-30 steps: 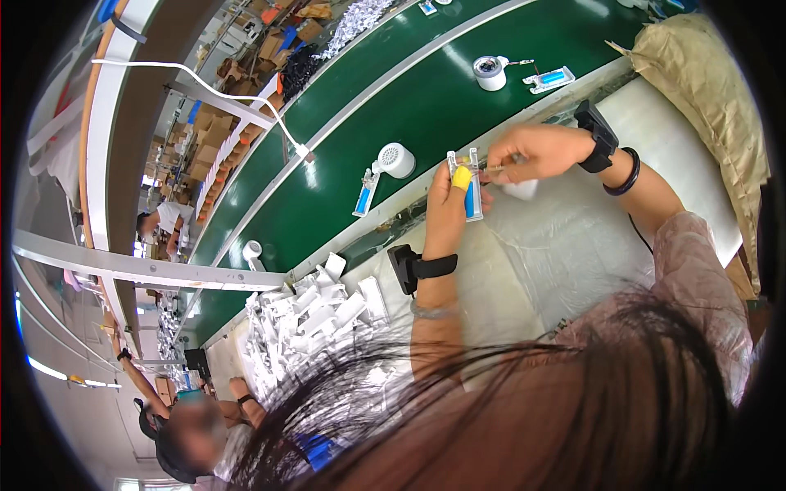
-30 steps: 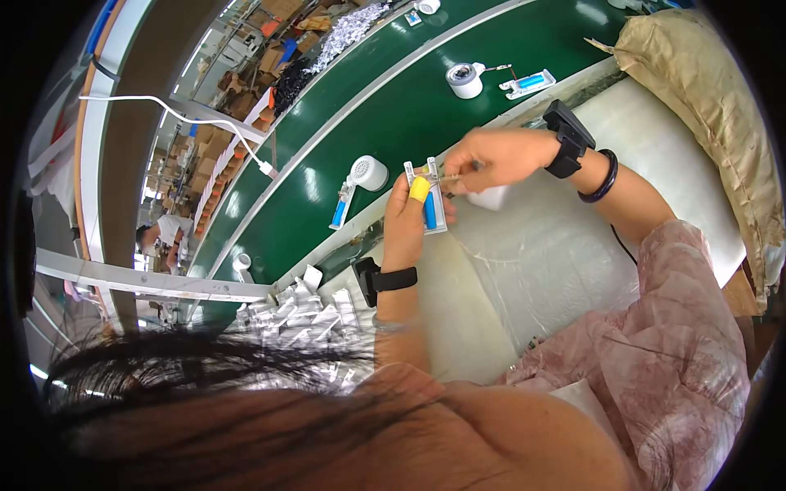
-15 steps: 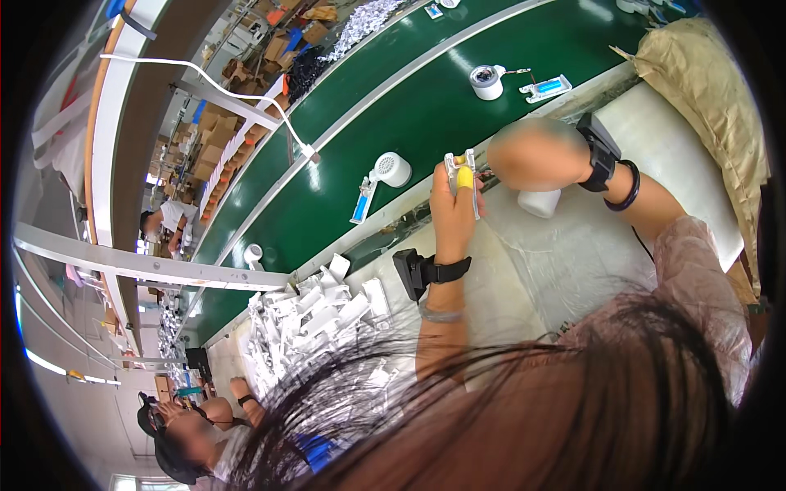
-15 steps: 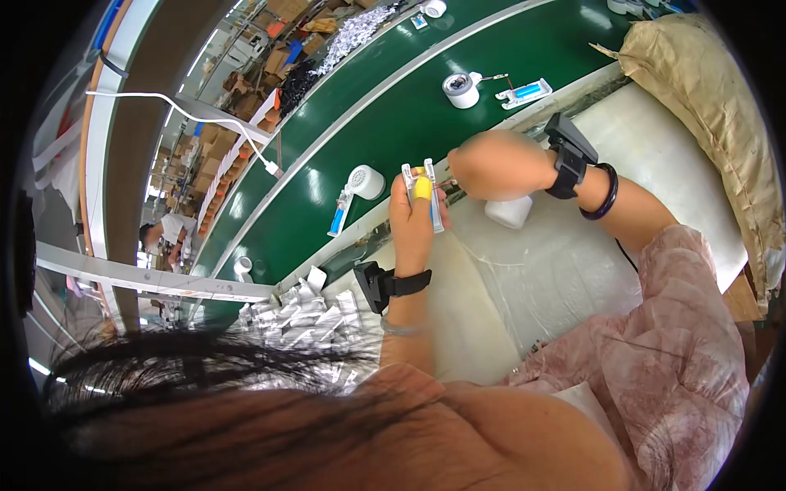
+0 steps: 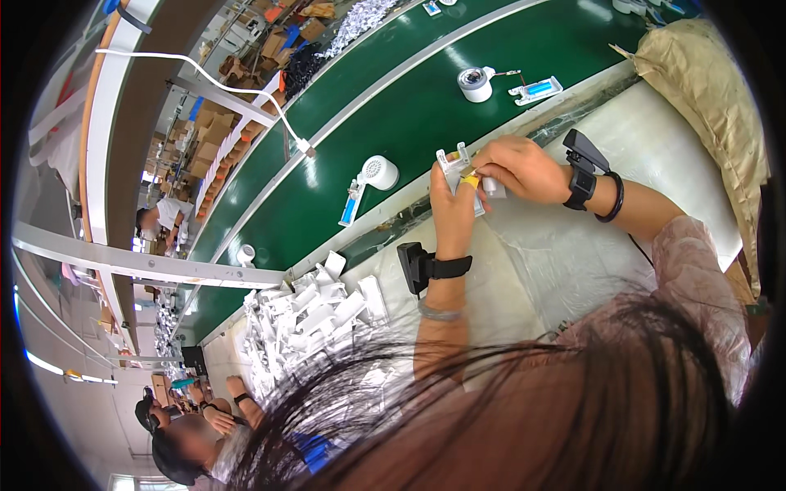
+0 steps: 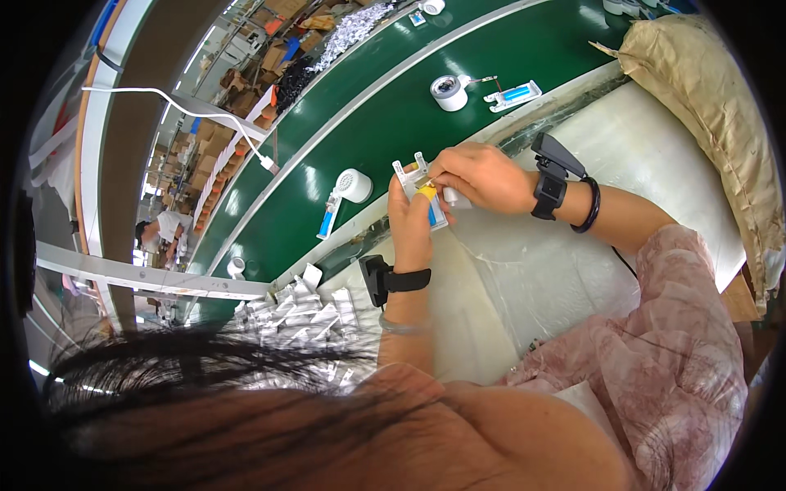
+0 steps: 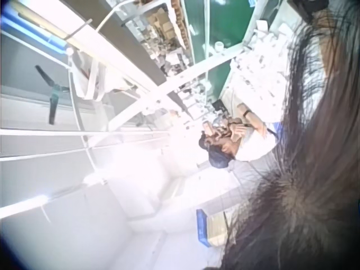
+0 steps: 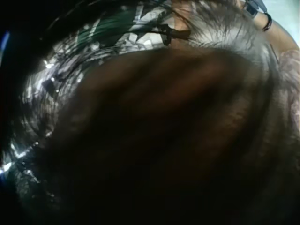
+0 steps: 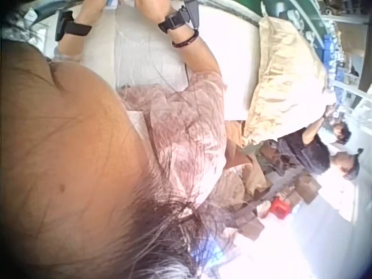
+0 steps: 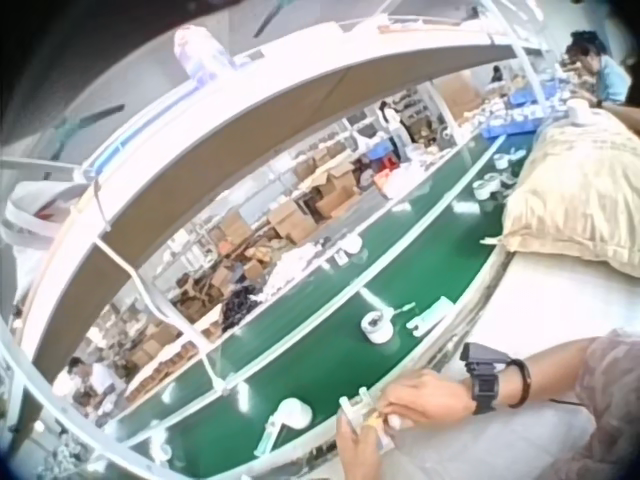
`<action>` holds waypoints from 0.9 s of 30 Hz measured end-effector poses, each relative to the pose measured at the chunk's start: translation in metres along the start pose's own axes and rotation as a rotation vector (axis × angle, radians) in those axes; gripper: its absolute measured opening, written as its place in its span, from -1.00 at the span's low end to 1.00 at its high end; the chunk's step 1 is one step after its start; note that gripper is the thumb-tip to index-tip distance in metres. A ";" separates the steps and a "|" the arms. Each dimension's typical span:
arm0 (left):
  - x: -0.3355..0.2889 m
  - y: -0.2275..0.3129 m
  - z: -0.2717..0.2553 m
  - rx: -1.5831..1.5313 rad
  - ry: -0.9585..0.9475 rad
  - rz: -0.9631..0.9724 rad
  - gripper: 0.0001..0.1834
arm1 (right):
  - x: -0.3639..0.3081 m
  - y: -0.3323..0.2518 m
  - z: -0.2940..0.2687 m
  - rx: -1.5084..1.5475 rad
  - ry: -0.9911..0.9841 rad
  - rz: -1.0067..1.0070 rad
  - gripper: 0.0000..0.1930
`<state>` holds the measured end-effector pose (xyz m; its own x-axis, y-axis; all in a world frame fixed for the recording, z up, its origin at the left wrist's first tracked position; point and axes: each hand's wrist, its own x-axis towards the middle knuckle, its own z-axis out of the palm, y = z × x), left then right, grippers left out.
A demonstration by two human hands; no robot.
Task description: Assembling small handheld electronic devices on a factory production line by clicking plastic components together.
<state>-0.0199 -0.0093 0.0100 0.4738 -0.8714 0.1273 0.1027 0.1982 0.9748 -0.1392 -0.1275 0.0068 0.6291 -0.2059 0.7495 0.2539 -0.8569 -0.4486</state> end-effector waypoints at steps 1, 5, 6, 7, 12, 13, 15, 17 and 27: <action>0.000 0.000 0.000 0.000 0.000 -0.001 -0.68 | 0.000 0.000 0.000 0.007 0.005 0.004 -0.90; -0.003 -0.004 -0.002 0.097 -0.040 0.054 -0.66 | 0.000 0.001 -0.003 -0.029 0.026 -0.049 -0.88; -0.003 -0.004 -0.003 0.104 -0.052 0.062 -0.66 | 0.000 0.002 -0.002 -0.030 0.028 -0.051 -0.88; -0.003 -0.006 -0.003 0.104 -0.053 0.064 -0.66 | -0.002 0.003 -0.001 -0.035 0.031 -0.050 -0.88; -0.005 -0.006 0.000 0.181 -0.055 0.112 -0.64 | -0.002 0.002 -0.003 0.007 0.042 -0.050 -0.88; -0.004 -0.007 -0.001 0.181 -0.056 0.113 -0.64 | -0.001 0.002 -0.004 0.009 0.050 -0.053 -0.88; -0.003 -0.010 -0.002 0.192 -0.070 0.120 -0.64 | -0.001 0.002 -0.004 0.010 0.060 -0.058 -0.89; -0.005 -0.008 0.000 0.183 -0.062 0.113 -0.64 | -0.001 0.005 -0.002 -0.009 0.060 -0.064 -0.89; -0.004 -0.012 0.001 0.212 -0.033 0.170 -0.67 | 0.001 0.002 -0.002 -0.022 0.083 -0.068 -0.89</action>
<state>-0.0244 -0.0083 -0.0016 0.4391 -0.8485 0.2953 -0.1633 0.2478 0.9550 -0.1391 -0.1304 0.0077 0.5473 -0.1844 0.8164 0.2771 -0.8805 -0.3846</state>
